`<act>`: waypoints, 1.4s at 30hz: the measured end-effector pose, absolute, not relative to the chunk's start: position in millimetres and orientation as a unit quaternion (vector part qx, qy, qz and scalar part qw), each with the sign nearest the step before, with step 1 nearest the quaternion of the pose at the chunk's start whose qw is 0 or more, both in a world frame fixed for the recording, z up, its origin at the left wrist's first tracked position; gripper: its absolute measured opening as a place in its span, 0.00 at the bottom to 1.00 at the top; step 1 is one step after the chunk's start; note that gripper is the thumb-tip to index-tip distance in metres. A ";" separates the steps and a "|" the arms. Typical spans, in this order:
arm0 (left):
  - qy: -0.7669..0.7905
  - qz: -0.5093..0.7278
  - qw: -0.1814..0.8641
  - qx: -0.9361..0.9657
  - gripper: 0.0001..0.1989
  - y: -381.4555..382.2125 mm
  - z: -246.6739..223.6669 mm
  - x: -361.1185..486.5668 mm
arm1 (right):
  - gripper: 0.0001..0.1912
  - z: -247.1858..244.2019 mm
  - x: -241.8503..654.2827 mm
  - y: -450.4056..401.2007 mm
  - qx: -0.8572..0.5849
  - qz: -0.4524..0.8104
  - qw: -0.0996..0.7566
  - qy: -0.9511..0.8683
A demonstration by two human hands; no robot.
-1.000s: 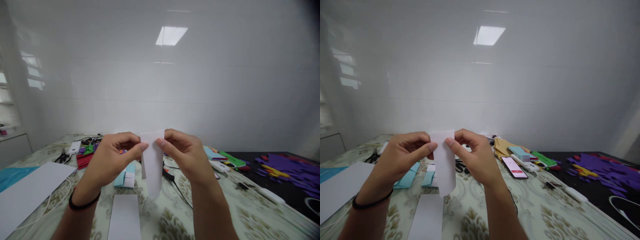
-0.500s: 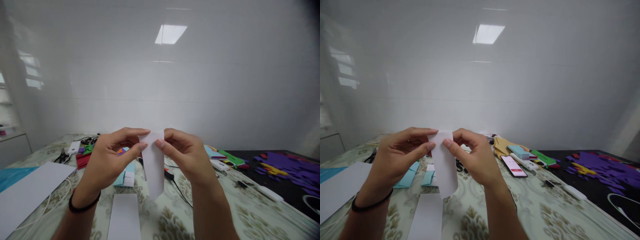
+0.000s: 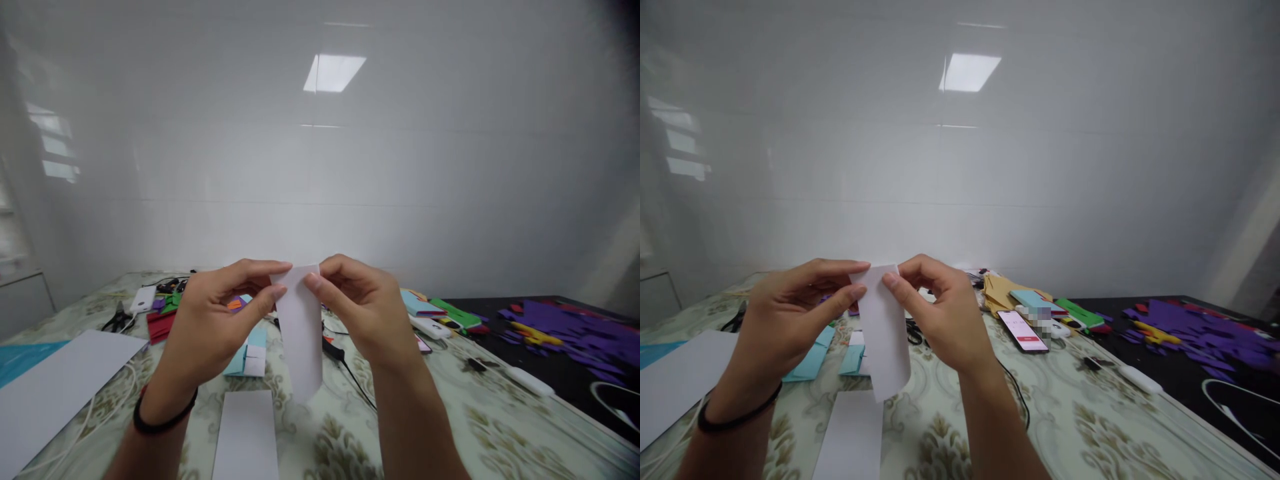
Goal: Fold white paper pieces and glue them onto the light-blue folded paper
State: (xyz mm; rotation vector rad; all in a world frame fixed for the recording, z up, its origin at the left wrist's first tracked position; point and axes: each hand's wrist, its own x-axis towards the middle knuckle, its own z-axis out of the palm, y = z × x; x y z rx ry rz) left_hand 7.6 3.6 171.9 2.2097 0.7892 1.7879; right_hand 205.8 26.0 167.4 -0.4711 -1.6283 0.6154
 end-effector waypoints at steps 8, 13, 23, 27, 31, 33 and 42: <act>0.263 0.603 0.106 0.746 0.11 4.5 171.8 7.0 | 0.09 166.5 204.7 26.6 -0.202 0.265 0.638 -0.694; 0.262 0.603 0.116 0.744 0.10 4.6 172.4 7.5 | 0.11 168.1 204.4 26.2 -0.202 0.265 0.641 -0.692; 0.276 0.625 0.167 0.711 0.18 10.6 173.4 12.4 | 0.16 169.6 208.6 41.0 -0.232 0.368 0.553 -0.710; 0.281 0.620 0.202 0.704 0.18 12.4 173.0 12.6 | 0.16 169.9 208.6 42.5 -0.246 0.353 0.554 -0.713; 0.300 0.568 0.307 0.702 0.17 15.0 172.9 11.3 | 0.18 171.3 208.8 43.7 -0.263 0.337 0.568 -0.703; 0.315 0.519 0.331 0.722 0.07 16.0 174.2 11.6 | 0.18 171.3 208.9 45.1 -0.270 0.331 0.574 -0.699; 0.359 0.528 0.265 0.723 0.11 16.1 180.3 12.8 | 0.17 172.3 209.5 46.4 -0.283 0.333 0.538 -0.721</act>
